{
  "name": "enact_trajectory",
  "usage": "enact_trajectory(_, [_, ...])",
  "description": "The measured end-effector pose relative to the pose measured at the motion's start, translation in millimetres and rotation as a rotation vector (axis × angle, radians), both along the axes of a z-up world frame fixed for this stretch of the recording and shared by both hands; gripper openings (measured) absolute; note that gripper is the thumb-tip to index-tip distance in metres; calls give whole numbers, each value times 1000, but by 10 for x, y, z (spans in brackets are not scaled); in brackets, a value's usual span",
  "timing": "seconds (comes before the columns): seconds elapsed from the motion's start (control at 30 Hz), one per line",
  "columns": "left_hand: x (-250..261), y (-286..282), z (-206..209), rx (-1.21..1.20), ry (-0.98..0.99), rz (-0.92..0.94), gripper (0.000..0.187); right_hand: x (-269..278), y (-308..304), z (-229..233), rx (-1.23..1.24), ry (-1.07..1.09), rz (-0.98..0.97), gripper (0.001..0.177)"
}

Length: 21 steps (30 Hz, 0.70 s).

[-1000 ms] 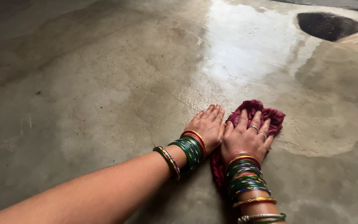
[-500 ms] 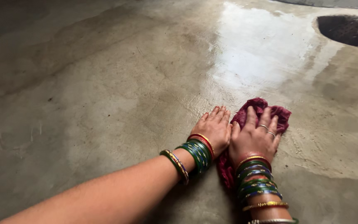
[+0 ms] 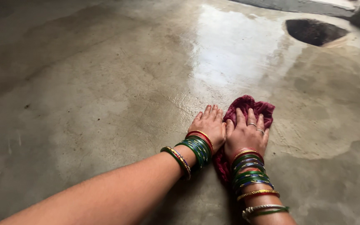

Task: The person wipes a concrete floor by hand with a cloth, periodically rinsing or dipping the cloth in a metal bucket.

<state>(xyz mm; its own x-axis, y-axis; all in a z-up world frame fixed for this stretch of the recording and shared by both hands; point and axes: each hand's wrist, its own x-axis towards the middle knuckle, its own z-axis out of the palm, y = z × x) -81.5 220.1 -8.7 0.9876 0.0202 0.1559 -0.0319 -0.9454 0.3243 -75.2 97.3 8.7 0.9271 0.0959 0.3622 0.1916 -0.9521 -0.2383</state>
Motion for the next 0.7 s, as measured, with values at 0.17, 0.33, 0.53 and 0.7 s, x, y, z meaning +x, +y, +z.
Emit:
enact_trajectory(0.17, [-79, -135, -43, 12, -13, -72, 64, -156, -136, -36, 0, 11, -73, 57])
enact_trajectory(0.33, [-209, -344, -62, 14, -27, -140, 65, -368, -341, -39, 1, -18, -123, 57])
enact_trajectory(0.53, [-283, -489, -102, -9, -79, -169, 64, -490, -471, -33, -13, -50, -149, 54])
enact_trajectory(0.7, [-294, -527, -76, -37, -94, -212, 62, -521, -521, -29, -2, -63, -177, 52])
